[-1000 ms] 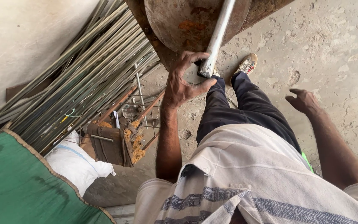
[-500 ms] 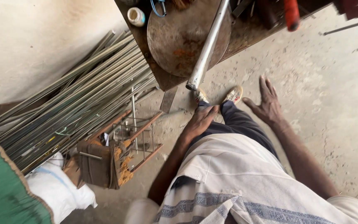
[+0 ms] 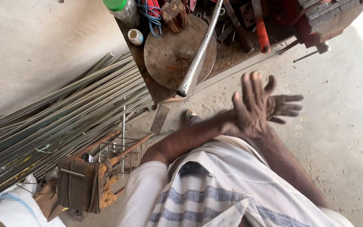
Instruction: The recorder uses a hand file to smooth the edges of a metal tube and a metal plate at a workbench.
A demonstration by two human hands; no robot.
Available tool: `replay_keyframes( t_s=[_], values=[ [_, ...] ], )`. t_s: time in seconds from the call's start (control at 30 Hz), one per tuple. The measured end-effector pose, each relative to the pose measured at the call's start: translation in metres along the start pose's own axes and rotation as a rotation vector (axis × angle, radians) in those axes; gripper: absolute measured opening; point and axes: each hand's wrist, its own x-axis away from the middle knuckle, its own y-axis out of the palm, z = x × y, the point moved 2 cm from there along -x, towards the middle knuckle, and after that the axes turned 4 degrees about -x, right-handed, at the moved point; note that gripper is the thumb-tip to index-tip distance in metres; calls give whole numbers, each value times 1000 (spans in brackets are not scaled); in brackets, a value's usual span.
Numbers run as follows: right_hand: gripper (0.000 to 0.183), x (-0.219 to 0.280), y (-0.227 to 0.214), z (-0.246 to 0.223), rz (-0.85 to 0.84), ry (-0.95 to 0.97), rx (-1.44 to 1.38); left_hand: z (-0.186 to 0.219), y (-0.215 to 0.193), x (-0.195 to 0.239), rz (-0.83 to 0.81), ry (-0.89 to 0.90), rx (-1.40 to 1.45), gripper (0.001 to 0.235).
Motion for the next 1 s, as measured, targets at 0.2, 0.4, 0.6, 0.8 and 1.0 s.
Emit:
replay_keyframes(
  t_s=[0.2, 0.4, 0.6, 0.8, 1.0],
  values=[
    [84, 59, -15, 78, -30, 100, 265, 64, 55, -36, 272, -29, -435, 104],
    [52, 101, -37, 122, -16, 968, 86, 183, 105, -38, 346, -443, -565, 84],
    [75, 30, 20, 59, -388, 623, -180, 272, 111, 25, 877, -299, -1835, 52],
    [44, -79, 93, 25, -479, 56, -472, 277, 119, 89, 1115, -635, -1435, 97],
    [53, -91, 111, 50, -556, -118, -473, 270, 91, 98, 910, -702, -1641, 105]
  ],
)
